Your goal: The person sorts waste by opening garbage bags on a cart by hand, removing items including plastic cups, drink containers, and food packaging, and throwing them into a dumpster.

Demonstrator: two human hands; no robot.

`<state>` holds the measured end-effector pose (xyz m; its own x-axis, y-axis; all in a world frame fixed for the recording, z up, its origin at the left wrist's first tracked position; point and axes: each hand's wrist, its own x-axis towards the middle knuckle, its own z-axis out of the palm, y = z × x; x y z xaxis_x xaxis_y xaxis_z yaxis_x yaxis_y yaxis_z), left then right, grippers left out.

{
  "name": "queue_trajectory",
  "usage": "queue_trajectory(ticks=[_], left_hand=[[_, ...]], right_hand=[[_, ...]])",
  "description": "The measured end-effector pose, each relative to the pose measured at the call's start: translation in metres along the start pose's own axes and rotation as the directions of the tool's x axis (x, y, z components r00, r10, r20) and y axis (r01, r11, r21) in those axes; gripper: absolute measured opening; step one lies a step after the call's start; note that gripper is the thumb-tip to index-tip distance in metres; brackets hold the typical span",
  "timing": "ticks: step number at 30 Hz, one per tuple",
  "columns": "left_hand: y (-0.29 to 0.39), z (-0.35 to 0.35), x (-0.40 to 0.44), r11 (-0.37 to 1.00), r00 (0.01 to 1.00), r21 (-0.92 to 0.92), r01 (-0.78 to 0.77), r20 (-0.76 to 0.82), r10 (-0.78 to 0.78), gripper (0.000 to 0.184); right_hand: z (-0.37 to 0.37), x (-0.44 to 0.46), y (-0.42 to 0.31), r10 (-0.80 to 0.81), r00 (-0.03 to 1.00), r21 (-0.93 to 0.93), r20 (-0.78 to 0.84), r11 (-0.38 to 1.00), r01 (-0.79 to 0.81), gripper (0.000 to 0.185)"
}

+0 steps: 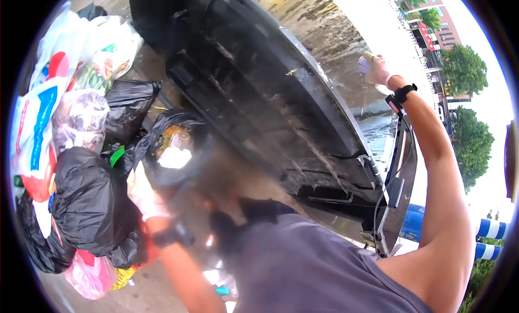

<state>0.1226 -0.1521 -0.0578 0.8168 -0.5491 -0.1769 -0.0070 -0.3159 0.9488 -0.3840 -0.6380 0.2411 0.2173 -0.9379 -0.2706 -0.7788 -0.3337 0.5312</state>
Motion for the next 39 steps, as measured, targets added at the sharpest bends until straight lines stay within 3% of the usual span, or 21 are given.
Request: queue_trajectory(ticks=[4,5,7,8,9,10,11,12,16,18,20,22,24,25,28,30,31,33,35,37,39], left_hand=[[-0.002,0.004,0.002,0.987,0.999,-0.155,0.035,-0.017,-0.038,0.043],[-0.004,0.005,0.002,0.989,1.000,-0.150,0.011,-0.023,-0.014,0.044],[-0.015,-0.001,0.004,0.987,0.992,0.104,-0.120,0.046,0.116,0.046],[-0.021,-0.004,0.005,0.956,0.980,0.222,-0.193,0.079,0.180,0.051],[-0.010,-0.006,0.003,0.865,0.951,0.394,-0.310,0.133,0.280,0.052],[-0.004,-0.008,0.000,0.730,0.908,0.543,-0.416,0.204,0.366,0.052],[-0.009,-0.009,0.000,0.720,0.907,0.554,-0.417,0.196,0.374,0.059],[-0.007,-0.010,0.000,0.708,0.906,0.568,-0.419,0.215,0.364,0.062],[-0.016,-0.018,-0.002,0.679,0.907,0.605,-0.416,0.222,0.359,0.074],[-0.016,-0.017,-0.004,0.660,0.885,0.599,-0.454,0.215,0.414,0.073],[-0.029,-0.017,0.002,0.759,0.915,0.517,-0.397,0.158,0.371,0.071],[-0.031,-0.017,0.003,0.645,0.885,0.623,-0.441,0.186,0.426,0.055],[-0.036,-0.017,0.008,0.703,0.910,0.591,-0.396,0.153,0.384,0.050],[-0.036,-0.012,0.010,0.732,0.921,0.569,-0.375,0.141,0.363,0.048],[-0.035,-0.007,0.011,0.877,0.959,0.392,-0.279,0.066,0.275,0.038],[-0.033,-0.007,0.011,0.888,0.958,0.365,-0.281,0.057,0.280,0.037],[-0.023,-0.002,0.007,0.954,0.983,0.236,-0.183,0.019,0.184,0.037],[-0.024,-0.001,0.007,0.972,0.987,0.170,-0.160,0.044,0.155,0.041],[-0.040,-0.011,0.013,0.904,0.954,0.307,-0.297,0.127,0.270,0.054],[-0.036,-0.014,0.010,0.808,0.928,0.457,-0.371,0.159,0.337,0.059],[-0.031,-0.011,0.009,0.789,0.919,0.473,-0.393,0.165,0.359,0.057]], right_hand=[[0.030,-0.009,0.047,-0.071,0.994,-0.072,-0.084,0.995,0.065,0.056],[0.045,-0.001,0.064,-0.030,0.984,0.067,-0.176,0.997,0.043,0.062],[0.051,-0.006,0.067,0.087,0.973,0.252,-0.213,0.967,-0.031,0.063],[0.056,-0.012,0.064,0.123,0.979,0.278,-0.165,0.958,-0.073,0.062],[0.066,-0.028,0.054,0.084,0.996,0.147,0.035,0.985,-0.088,0.061],[0.073,-0.049,0.048,0.020,0.969,0.014,0.246,1.000,-0.024,0.060],[0.081,-0.067,0.046,-0.044,0.915,-0.060,0.402,0.995,0.074,0.059],[0.087,-0.084,0.045,-0.060,0.892,-0.059,0.447,0.994,0.096,0.058],[0.124,-0.098,0.064,0.172,0.985,0.179,0.033,0.968,-0.175,0.062],[0.127,-0.102,0.056,0.149,0.928,0.037,0.342,0.984,-0.172,0.067],[0.157,-0.109,0.077,-0.052,0.893,-0.036,0.447,0.996,0.076,0.066],[0.147,-0.111,0.080,0.216,0.955,0.236,0.204,0.936,-0.262,0.075],[0.160,-0.109,0.090,0.253,0.929,0.410,0.271,0.843,-0.349,0.075],[0.180,-0.105,0.094,0.149,0.916,0.321,0.373,0.905,-0.278,0.070],[0.202,-0.116,0.103,-0.038,0.852,0.521,0.522,0.805,-0.283,0.054],[0.220,-0.124,0.108,-0.229,0.749,0.569,0.621,0.789,-0.230,0.040],[0.240,-0.128,0.112,-0.413,0.632,0.692,0.656,0.663,-0.285,0.041],[0.251,-0.146,0.120,-0.688,0.592,0.680,0.419,0.670,0.297,0.039],[0.257,-0.164,0.113,-0.652,0.619,0.832,0.438,0.555,-0.004,0.039],[0.234,-0.175,0.100,-0.705,0.672,0.781,0.227,0.544,0.307,0.030],[0.222,-0.192,0.101,-0.645,0.746,0.779,0.165,0.549,0.302,0.026]])
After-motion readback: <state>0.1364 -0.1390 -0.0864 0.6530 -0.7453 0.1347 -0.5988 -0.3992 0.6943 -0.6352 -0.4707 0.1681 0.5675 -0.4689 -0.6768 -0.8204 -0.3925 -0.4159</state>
